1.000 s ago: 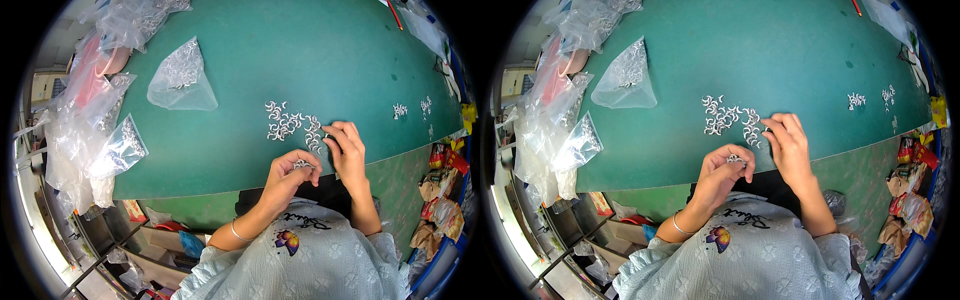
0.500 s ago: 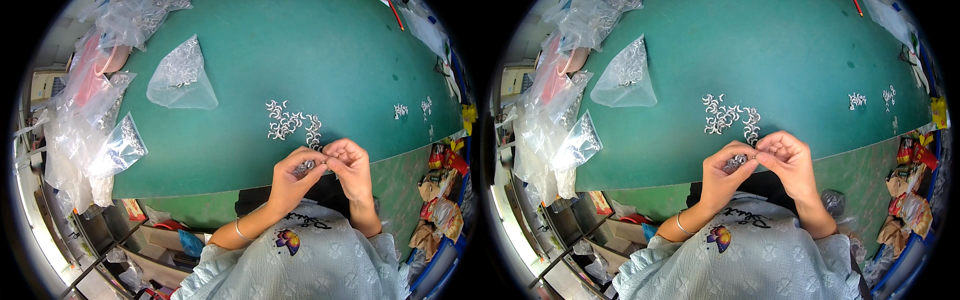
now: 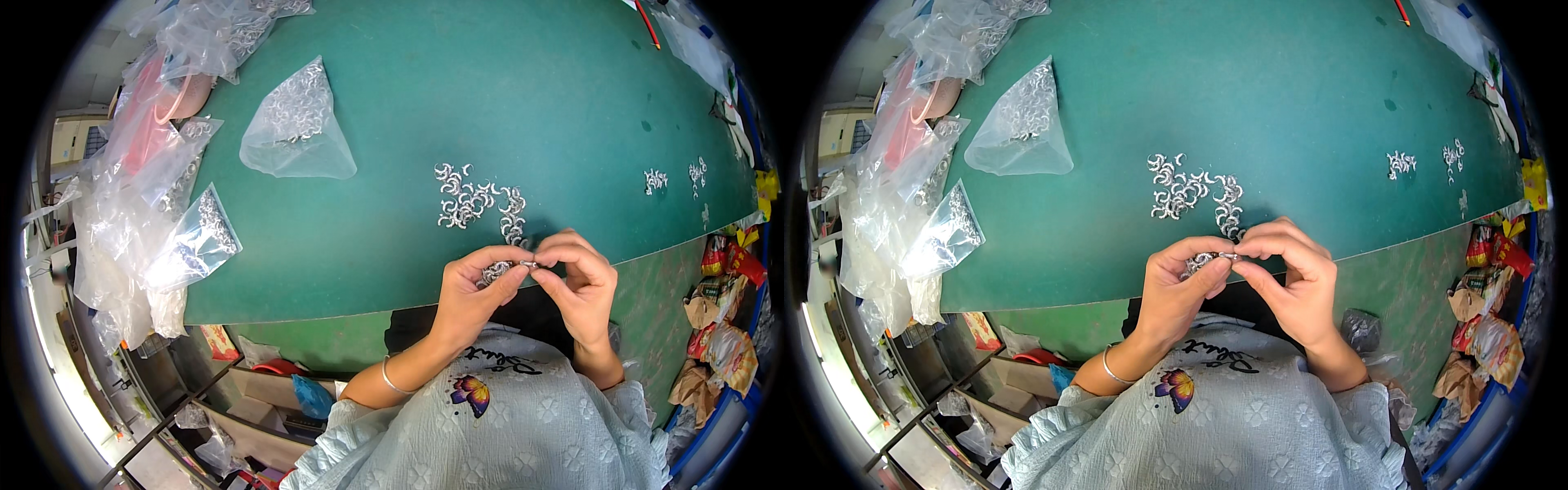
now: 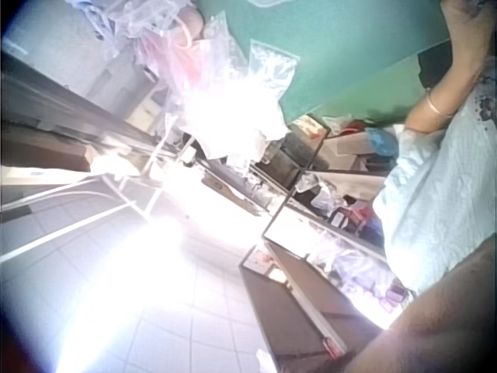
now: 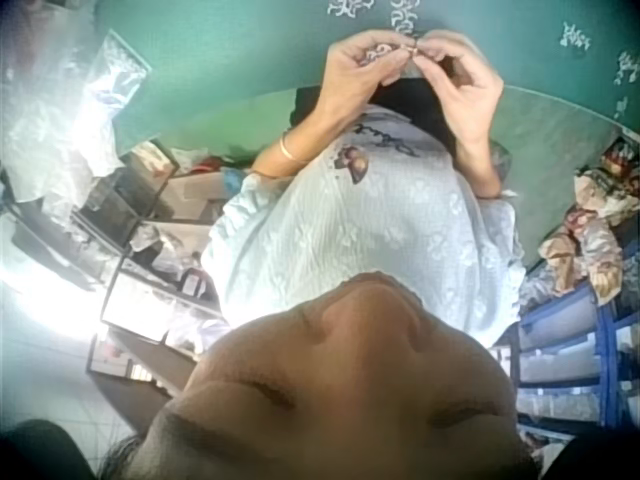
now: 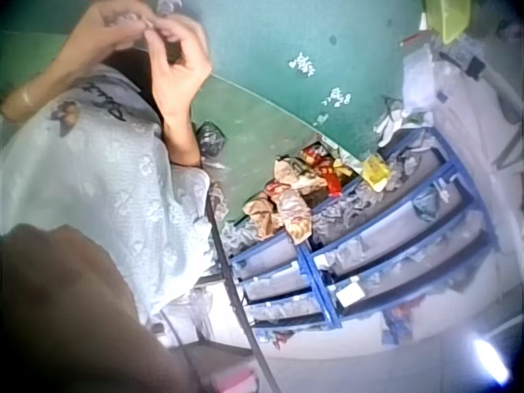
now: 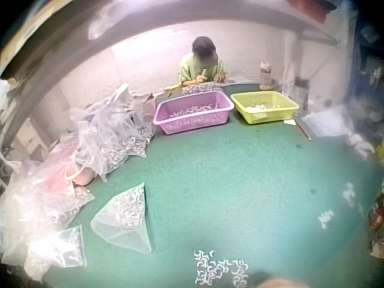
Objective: The person sits at a green workbench and repeatedly picks up small silver metal hooks and screws. They manually thread the screws into the hooks and place the assembled units into a pile on the table. The person occasionally gathers loose parts from the table surface to continue the assembly process.
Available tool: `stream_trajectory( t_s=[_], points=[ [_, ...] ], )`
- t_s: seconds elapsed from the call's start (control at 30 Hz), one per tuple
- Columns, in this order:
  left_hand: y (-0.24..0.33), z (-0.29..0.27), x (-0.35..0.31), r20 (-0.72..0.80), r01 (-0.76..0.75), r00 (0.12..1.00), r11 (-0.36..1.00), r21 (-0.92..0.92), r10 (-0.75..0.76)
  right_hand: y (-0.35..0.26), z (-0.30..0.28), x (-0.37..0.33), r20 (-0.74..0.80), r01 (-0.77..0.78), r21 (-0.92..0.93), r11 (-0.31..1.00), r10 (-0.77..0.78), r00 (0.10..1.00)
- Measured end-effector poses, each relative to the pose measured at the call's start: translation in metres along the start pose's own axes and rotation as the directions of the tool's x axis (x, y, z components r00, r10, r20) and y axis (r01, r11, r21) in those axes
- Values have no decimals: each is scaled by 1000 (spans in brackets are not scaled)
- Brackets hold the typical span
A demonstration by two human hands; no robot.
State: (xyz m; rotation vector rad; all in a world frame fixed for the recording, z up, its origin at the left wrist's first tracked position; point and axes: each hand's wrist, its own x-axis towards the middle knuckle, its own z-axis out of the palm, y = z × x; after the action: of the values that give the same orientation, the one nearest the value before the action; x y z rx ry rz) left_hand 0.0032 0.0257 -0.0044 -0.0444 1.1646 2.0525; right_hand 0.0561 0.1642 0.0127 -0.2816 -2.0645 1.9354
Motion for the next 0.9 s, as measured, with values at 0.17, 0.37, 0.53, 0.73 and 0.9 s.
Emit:
stream_trajectory(
  t_s=[0.17, 0.37, 0.53, 0.73, 0.9],
  points=[
    [3, -2, -1, 71, 38, 997, 996, -77, -32, 3, -3, 4, -18, 73, -19, 997, -73, 997],
    [6, -8, -3, 177, 5, 983, 954, -299, 50, 8, 0, 26, 214, 205, -657, 725, -81, 973],
    [5, -14, -7, 102, 32, 995, 951, -307, 0, 27, 12, 30, 305, 348, -662, 663, -186, 934],
    [2, -16, -7, 35, 98, 995, 956, -276, -92, 38, -1, 42, 111, 362, -579, 731, -369, 923],
    [2, -16, -7, 40, 142, 990, 943, -300, -136, 36, -12, 40, -216, 7, -319, 948, -80, 973]
  ],
)
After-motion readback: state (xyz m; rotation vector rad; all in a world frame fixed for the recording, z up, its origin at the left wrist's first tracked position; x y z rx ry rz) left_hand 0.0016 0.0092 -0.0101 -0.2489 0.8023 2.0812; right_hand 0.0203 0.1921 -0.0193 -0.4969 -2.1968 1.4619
